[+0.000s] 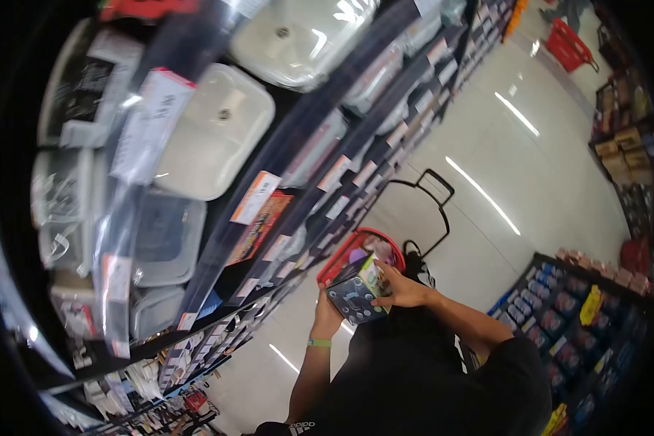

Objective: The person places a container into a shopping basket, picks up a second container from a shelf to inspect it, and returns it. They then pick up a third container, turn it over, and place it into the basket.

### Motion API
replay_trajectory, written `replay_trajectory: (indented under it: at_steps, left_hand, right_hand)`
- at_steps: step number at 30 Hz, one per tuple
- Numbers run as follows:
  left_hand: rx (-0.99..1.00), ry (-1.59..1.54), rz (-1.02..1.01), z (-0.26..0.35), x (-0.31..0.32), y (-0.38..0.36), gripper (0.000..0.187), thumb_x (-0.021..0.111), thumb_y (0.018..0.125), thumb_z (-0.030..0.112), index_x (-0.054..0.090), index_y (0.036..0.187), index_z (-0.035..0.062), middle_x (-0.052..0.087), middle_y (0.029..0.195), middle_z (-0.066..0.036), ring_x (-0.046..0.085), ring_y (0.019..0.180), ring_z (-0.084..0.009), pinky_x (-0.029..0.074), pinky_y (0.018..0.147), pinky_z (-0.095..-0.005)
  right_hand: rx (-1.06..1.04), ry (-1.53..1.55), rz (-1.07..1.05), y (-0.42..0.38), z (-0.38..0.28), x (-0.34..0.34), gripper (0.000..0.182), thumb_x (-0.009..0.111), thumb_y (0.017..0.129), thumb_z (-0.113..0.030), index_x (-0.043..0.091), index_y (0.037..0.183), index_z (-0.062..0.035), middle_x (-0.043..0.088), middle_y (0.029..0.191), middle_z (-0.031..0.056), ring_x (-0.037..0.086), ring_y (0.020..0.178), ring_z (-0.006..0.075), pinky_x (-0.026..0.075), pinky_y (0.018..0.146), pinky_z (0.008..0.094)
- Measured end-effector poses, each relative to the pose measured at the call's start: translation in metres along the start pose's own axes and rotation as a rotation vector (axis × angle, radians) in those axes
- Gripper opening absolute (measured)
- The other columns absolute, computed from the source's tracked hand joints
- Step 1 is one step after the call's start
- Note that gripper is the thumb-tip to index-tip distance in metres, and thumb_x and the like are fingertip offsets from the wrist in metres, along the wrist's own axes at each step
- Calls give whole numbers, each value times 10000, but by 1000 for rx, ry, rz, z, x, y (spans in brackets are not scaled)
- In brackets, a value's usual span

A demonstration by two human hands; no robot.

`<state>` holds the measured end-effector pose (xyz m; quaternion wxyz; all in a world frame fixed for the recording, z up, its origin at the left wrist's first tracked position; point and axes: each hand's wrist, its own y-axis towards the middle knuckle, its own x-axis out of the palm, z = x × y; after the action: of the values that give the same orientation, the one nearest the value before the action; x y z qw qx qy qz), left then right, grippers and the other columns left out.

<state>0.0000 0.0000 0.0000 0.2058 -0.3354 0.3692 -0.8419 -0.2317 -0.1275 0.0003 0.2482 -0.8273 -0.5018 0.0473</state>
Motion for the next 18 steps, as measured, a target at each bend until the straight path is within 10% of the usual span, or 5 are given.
replay_trajectory:
  at_steps: [5, 11, 18]
  left_hand:
    - [-293, -167, -52, -17, -18, 35, 745, 354, 1023, 610, 412, 1486, 29, 483, 1493, -166, 459, 1380, -325, 344, 1144, -526]
    - [-481, -61, 93, -50, -99, 70, 550, 438, 1046, 418, 478, 1435, 31, 560, 1421, -158, 534, 1307, -319, 381, 1110, -514]
    - [-392, 140, 269, -88, -136, 113, 527, 580, 1001, 256, 407, 1465, 77, 541, 1404, -112, 544, 1275, -276, 467, 1024, -466]
  right_hand:
    - [-102, -386, 118, 11, 40, 2, 1145, 873, 719, -368, 168, 1559, -40, 347, 1431, 323, 410, 1334, 485, 387, 1121, 490]
    - [121, -158, 63, 47, 113, 49, 1170, 852, 732, -293, 84, 1587, -77, 168, 1563, 374, 241, 1439, 542, 279, 1194, 503]
    - [77, -140, 247, 99, 210, 96, 1183, 821, 744, -321, 47, 1533, 100, 166, 1540, 404, 152, 1455, 561, 191, 1218, 535]
